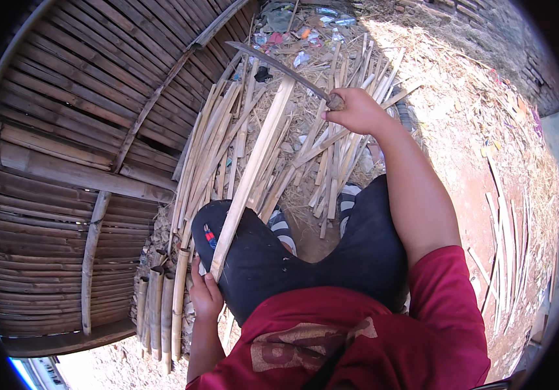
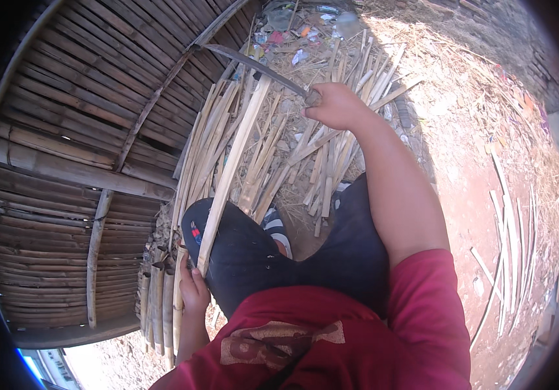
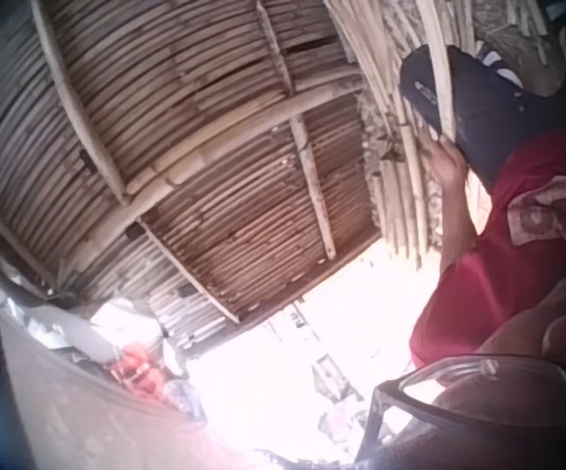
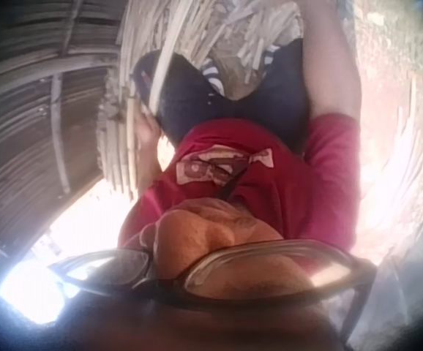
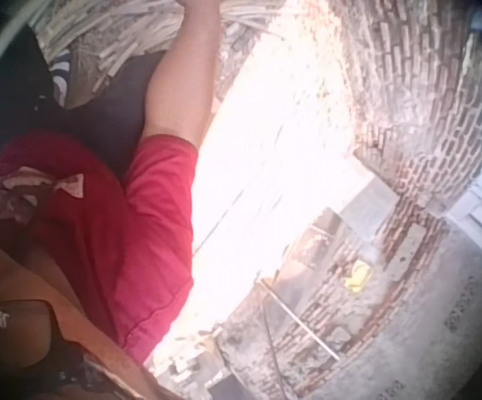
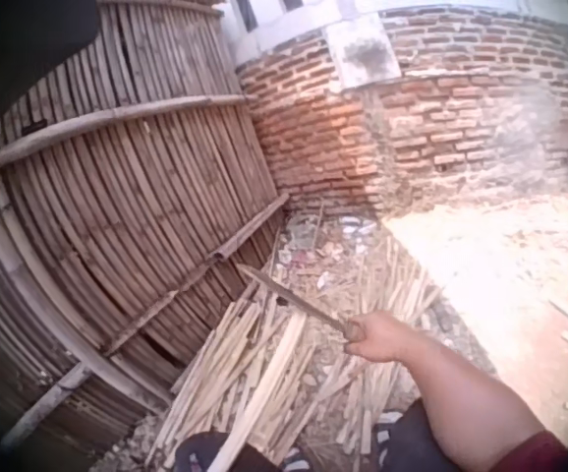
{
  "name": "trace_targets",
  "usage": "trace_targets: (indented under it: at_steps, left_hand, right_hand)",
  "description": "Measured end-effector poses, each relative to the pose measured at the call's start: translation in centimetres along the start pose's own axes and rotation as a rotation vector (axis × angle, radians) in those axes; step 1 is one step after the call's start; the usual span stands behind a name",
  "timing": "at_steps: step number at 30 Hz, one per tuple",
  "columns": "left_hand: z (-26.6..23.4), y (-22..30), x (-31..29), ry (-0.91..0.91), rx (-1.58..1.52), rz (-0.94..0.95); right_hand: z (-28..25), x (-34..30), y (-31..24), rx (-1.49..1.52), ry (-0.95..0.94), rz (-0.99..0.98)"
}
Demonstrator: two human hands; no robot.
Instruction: The person shaves a strip of bamboo by hand using a machete while holding the strip against their lap. They scrape the blade along the length of the wood to remove thin layers and smooth the surface.
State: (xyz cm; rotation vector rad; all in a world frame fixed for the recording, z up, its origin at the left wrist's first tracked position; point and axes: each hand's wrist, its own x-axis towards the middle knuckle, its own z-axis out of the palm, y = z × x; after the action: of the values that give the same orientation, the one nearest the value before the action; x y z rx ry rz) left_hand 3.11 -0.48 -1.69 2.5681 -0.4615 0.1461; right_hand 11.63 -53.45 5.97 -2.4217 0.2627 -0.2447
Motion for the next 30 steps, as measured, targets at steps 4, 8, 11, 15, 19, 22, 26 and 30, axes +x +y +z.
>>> trace_targets:
  at_steps: [4,8,11,15,19,22,26,30]
  left_hand:
    - [-0.4,1.0,0.2,-0.088,-0.081,-0.129]
    - [-0.2,0.3,0.0,-0.016,0.003,-0.040]
    - [-0.3,1.4,-0.3,-0.065,0.025,-0.148]
    - [-0.2,1.7,-1.0,-0.038,0.096,-0.207]
    - [-1.4,2.8,-0.8,-0.070,0.094,-0.230]
    - [-4.0,2.1,-1.4,-0.246,0.015,-0.221]
    - [-7.3,-1.8,-2.8,-0.583,-0.320,-0.549]
    - [-7.9,-2.7,-4.3,-0.829,-0.549,-0.830]
  right_hand:
    - [-0.5,-1.0,-1.4,-0.108,0.015,-0.030]
    - [-2.0,-1.5,-2.2,-0.218,-0.041,-0.016]
    - [-2.4,-1.9,-2.9,-0.339,-0.198,-0.077]
    - [-2.2,-2.4,-3.1,-0.372,-0.198,-0.068]
    - [-2.3,-1.9,-1.2,-0.317,-0.089,-0.025]
    - [-2.4,-1.8,-1.3,-0.240,-0.147,-0.024]
    - [-1.3,-2.0,-1.1,-0.151,-0.134,-0.142]
    - [-0.5,-2.1,-3.1,-0.195,-0.272,-0.205]
